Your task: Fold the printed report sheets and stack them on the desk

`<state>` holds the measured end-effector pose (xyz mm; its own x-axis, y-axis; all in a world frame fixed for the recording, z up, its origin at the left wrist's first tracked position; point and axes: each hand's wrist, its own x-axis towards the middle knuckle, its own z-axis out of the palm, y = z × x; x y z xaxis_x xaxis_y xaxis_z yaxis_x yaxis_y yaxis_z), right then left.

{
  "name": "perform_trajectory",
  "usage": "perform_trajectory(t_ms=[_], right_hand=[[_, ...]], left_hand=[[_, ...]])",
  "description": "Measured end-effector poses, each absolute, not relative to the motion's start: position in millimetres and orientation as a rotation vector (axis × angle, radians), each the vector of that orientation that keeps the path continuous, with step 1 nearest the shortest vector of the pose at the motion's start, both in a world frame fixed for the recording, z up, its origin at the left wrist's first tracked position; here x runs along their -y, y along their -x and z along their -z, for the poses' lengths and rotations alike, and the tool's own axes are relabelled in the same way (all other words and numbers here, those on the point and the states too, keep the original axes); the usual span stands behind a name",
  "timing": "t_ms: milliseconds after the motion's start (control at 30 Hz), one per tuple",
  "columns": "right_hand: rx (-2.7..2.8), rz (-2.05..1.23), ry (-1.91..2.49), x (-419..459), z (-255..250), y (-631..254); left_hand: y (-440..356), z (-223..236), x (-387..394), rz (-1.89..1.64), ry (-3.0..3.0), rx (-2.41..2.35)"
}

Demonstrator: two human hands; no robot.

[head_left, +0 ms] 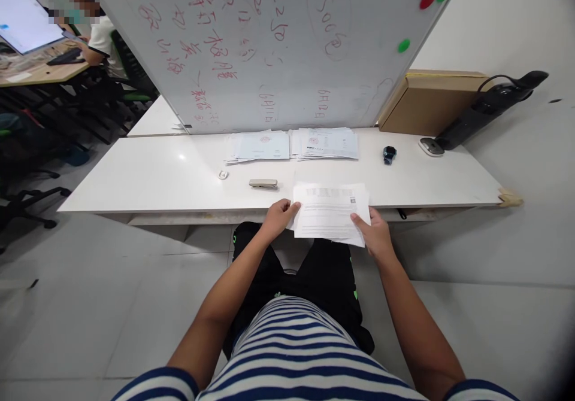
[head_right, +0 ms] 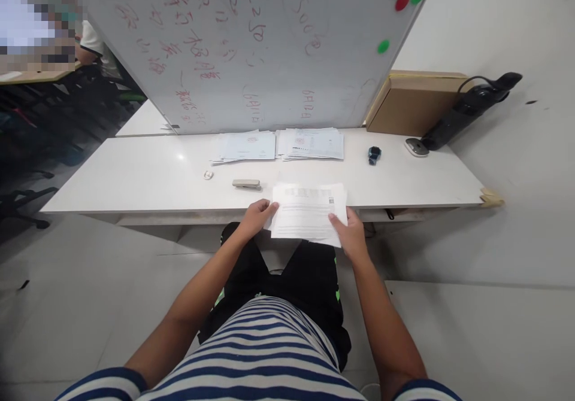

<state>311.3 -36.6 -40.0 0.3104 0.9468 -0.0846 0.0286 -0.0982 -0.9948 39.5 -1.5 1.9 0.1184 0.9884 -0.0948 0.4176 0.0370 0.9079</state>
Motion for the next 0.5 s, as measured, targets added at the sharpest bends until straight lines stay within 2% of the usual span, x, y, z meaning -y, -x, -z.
perform_trajectory(t_ms=[167,300,500], right_hand=[[0.977,-0.999,1.431,-18.9,21.9,-320.6],[1.021,-0.938,1.431,-42.9,26.4,-322.2],[1.321,-0.742,1.809,-51.9,28.0,-314.5]], left_hand=[[-55.5,-11.9,-43.0,-0.747,-1.702,-1.584],[-64.0,-5.0,-72.4,-0.707,-1.59,-1.668],[-65.6,-8.7,-89.3,-0.728,-1.204,-1.606]])
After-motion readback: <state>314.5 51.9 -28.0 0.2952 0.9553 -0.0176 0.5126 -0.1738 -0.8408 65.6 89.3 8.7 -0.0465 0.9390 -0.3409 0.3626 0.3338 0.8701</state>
